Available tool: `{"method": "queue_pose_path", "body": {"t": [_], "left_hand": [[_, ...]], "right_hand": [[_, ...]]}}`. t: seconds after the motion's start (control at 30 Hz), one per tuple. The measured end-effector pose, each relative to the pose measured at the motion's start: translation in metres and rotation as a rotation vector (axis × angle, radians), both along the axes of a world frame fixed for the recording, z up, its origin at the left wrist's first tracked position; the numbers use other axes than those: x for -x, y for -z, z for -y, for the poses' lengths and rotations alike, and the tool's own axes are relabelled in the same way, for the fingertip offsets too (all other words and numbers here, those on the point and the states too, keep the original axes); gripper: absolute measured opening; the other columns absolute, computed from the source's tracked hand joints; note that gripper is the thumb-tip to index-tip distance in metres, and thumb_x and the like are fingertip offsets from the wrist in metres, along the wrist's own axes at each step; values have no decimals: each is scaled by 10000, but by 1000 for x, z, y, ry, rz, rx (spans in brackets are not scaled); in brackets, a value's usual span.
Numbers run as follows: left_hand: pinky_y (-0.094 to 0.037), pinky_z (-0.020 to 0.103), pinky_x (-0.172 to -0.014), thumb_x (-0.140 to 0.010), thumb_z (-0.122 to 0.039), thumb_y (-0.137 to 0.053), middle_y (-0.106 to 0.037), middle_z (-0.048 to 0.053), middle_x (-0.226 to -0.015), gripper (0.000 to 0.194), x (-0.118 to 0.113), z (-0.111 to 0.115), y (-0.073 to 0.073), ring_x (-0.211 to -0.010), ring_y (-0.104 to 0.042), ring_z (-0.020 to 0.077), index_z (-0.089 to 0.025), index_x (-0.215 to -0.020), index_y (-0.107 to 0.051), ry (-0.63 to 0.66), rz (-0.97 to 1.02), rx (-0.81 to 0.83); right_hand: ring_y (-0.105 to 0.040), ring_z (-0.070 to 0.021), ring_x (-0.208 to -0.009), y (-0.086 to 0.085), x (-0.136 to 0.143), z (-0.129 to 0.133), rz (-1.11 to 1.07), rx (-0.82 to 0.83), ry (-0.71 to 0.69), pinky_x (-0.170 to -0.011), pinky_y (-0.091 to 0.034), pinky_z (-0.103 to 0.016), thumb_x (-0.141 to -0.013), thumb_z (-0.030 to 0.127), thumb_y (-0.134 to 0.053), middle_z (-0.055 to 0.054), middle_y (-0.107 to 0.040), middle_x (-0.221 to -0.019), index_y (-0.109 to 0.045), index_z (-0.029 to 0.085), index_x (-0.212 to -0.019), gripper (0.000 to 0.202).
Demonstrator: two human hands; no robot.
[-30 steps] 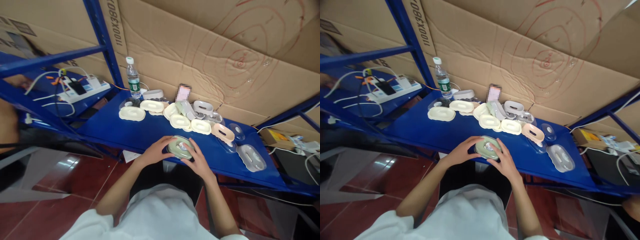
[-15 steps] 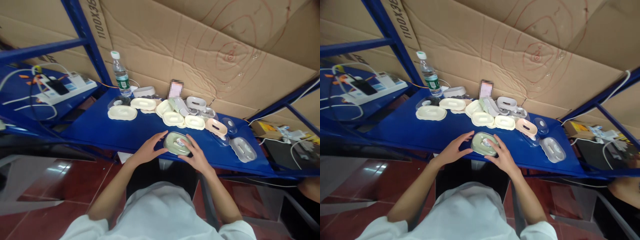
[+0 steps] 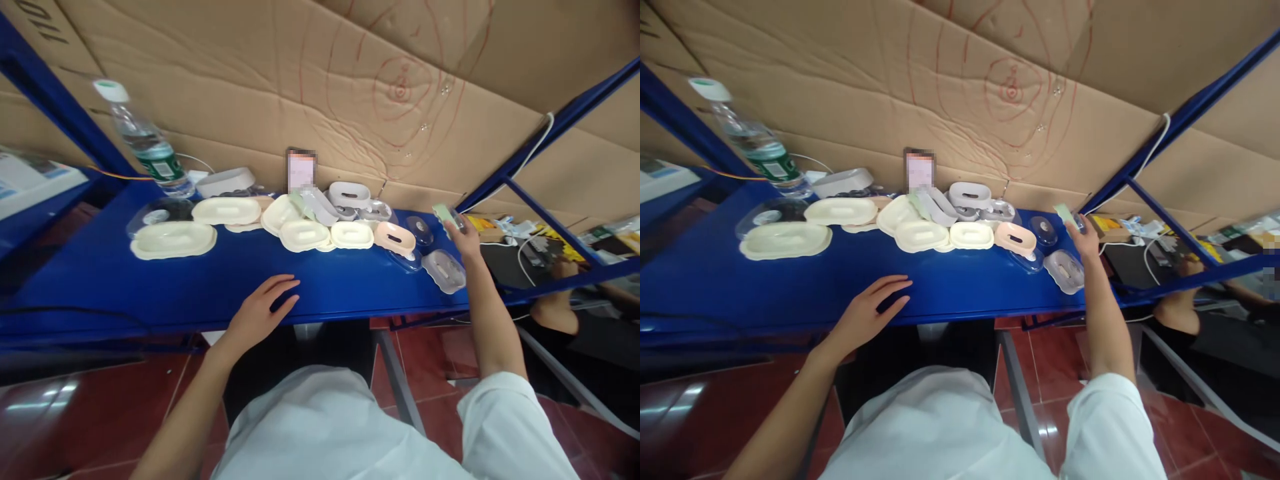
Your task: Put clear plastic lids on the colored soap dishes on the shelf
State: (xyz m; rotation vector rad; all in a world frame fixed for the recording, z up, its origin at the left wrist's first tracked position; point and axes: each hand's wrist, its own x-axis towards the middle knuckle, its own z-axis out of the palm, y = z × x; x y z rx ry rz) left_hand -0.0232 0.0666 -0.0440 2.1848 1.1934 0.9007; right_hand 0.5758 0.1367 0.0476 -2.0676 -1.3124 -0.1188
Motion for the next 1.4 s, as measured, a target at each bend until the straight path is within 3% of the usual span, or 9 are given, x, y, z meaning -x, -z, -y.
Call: {"method": "queue_pose_path", "body": {"t": [0.2, 0.33, 0.43, 0.57, 0.63, 0.77, 1.03, 1.2, 1.4], "left_hand": [[-541, 450, -1187, -1087, -563, -529, -695, 60, -1432, 417, -2, 1, 0, -1315, -685, 263, -292, -1338, -722, -15, -10, -21], [-548, 443, -1180, -1092, -549, -522, -692, 62, -1440, 409, -3, 2, 2, -1314, -687, 263, -284, -1323, -732, -20, -23, -45], [-563, 434, -1163, -1095, -540, -515, -694, 65, -1440, 403, -4, 2, 3, -1302, -696, 264, -283, -1307, -741, -30, -42, -52], [-561, 430, -1167, -1100, -521, -505, -695, 72, -1438, 398, -5, 2, 5, -1304, -695, 263, -275, -1302, -744, -36, -53, -81], [-562, 430, -1165, -1102, -516, -504, -696, 74, -1434, 398, -5, 3, 5, -1302, -695, 261, -272, -1309, -740, -35, -56, -91], [-559, 437, -1167, -1106, -508, -499, -695, 79, -1430, 397, -5, 4, 4, -1302, -692, 262, -264, -1308, -738, -27, -57, -101], [-574, 461, -1145, -1106, -504, -497, -696, 81, -1426, 391, -6, 5, 6, -1303, -686, 277, -272, -1299, -746, -32, -72, -96], [-594, 456, -1097, -1097, -454, -524, -593, 113, -1554, 381, -14, -2, -12, -1314, -668, 295, -266, -1366, -719, -129, -75, -174], [-501, 642, -1141, -1048, -442, -618, -367, 200, -1731, 551, -39, -50, -42, -1533, -439, 482, -226, -1553, -570, -315, -288, -256]], "right_hand": [[-602, -339, -1326, 2, -19, -10, 27, 251, 98, -1142, -427, -504, -953, 570, -717, -343, -614, -1426, -653, 16, -1379, 702], [-500, -458, -1459, 2, -12, -8, 87, 321, 77, -1147, -384, -664, -999, 576, -652, -391, -498, -1555, -608, 37, -1447, 702], [-370, -463, -1576, 0, 14, -4, 197, 273, 19, -1225, -281, -734, -1049, 539, -548, -302, -415, -1687, -523, 110, -1565, 671], [-569, -320, -1461, 11, 75, 18, 347, 167, -436, -1262, -402, -535, -1114, 515, -395, -165, -663, -1516, -645, 203, -1471, 536], [-563, -315, -1475, 23, 104, 33, 400, 177, -579, -1250, -428, -532, -1111, 548, -423, -141, -645, -1545, -627, 247, -1505, 537], [-399, -375, -1596, 48, 133, 51, 431, 221, -530, -1244, -413, -630, -1054, 532, -575, -158, -494, -1676, -518, 247, -1607, 624], [-470, -383, -1517, 68, 141, 81, 352, 102, -501, -1246, -429, -641, -1030, 524, -635, -144, -624, -1527, -640, 255, -1478, 523], [-506, -352, -1516, 72, 138, 96, 282, -8, -613, -1261, -443, -617, -1044, 518, -633, -137, -702, -1410, -735, 240, -1321, 406], [-598, -334, -1453, 61, 169, 100, 219, -211, -625, -1233, -497, -617, -1053, 444, -663, -114, -765, -1325, -774, 248, -1265, 309]]}}
